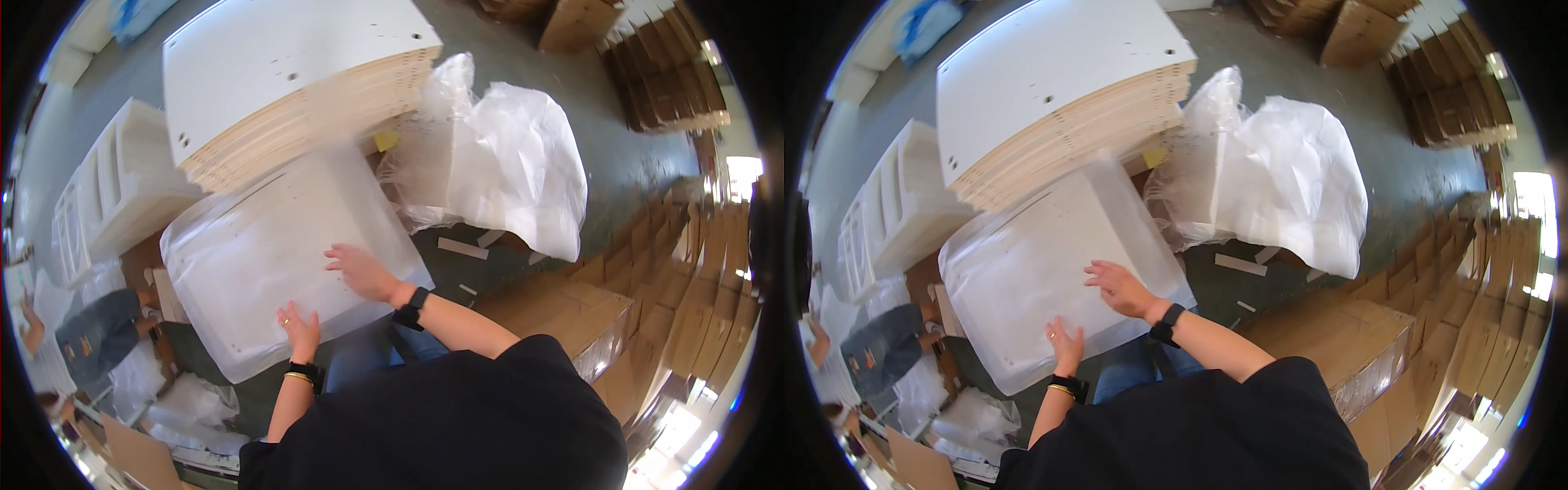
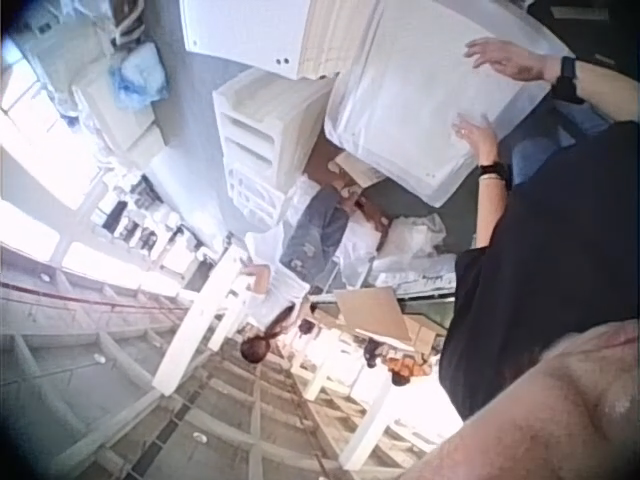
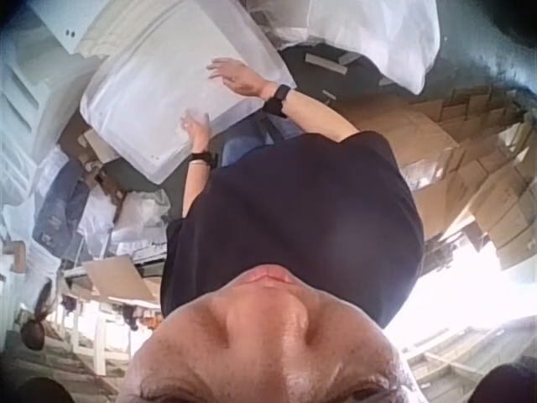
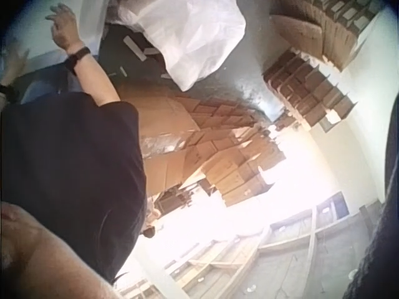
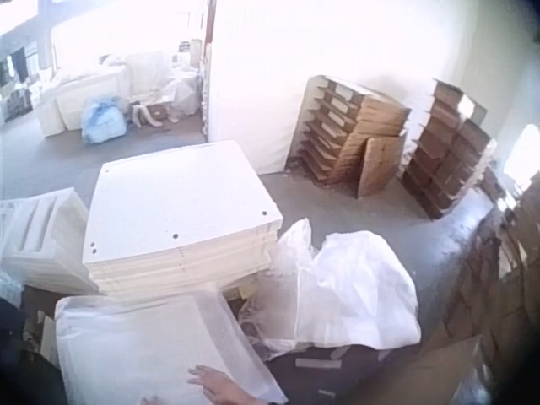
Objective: Packing white furniture boards into a cardboard box with foam protective inserts on an assembly line.
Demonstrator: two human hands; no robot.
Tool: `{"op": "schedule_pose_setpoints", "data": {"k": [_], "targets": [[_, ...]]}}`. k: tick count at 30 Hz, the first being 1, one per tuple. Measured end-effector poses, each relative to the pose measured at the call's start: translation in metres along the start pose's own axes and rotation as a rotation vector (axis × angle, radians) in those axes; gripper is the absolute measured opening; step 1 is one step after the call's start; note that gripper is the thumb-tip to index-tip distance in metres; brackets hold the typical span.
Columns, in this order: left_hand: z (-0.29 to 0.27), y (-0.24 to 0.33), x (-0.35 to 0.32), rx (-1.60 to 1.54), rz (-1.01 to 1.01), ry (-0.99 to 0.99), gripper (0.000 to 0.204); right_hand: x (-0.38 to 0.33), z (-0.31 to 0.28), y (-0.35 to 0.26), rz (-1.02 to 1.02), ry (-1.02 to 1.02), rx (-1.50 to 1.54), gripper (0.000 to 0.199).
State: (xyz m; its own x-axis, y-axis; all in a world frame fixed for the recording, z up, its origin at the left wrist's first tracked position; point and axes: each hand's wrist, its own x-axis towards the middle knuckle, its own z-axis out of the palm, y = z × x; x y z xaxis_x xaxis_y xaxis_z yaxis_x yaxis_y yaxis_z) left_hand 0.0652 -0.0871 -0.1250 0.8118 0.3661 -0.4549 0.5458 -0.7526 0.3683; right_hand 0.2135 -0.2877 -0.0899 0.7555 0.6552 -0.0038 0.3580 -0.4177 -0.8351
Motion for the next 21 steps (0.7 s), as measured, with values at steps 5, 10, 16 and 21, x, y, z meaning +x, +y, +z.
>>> {"op": "schedule_pose_setpoints", "data": {"k": [5,10,16,21], "targets": [[0.002,-0.008,0.005,0.074,0.019,0.006,0.075,-0.054,-0.107,0.065,0.326,0.843,0.416,0.022],[-0.002,0.006,0.016,0.072,-0.041,0.083,0.079,-0.129,-0.126,0.244,0.875,0.886,0.388,0.021],[-0.01,0.011,0.014,0.11,-0.099,0.109,0.077,-0.111,-0.084,0.341,1.11,0.544,0.229,0.026],[-0.015,0.015,0.017,0.128,-0.171,0.073,0.076,-0.097,-0.043,0.39,1.307,0.432,0.21,0.034]]}}
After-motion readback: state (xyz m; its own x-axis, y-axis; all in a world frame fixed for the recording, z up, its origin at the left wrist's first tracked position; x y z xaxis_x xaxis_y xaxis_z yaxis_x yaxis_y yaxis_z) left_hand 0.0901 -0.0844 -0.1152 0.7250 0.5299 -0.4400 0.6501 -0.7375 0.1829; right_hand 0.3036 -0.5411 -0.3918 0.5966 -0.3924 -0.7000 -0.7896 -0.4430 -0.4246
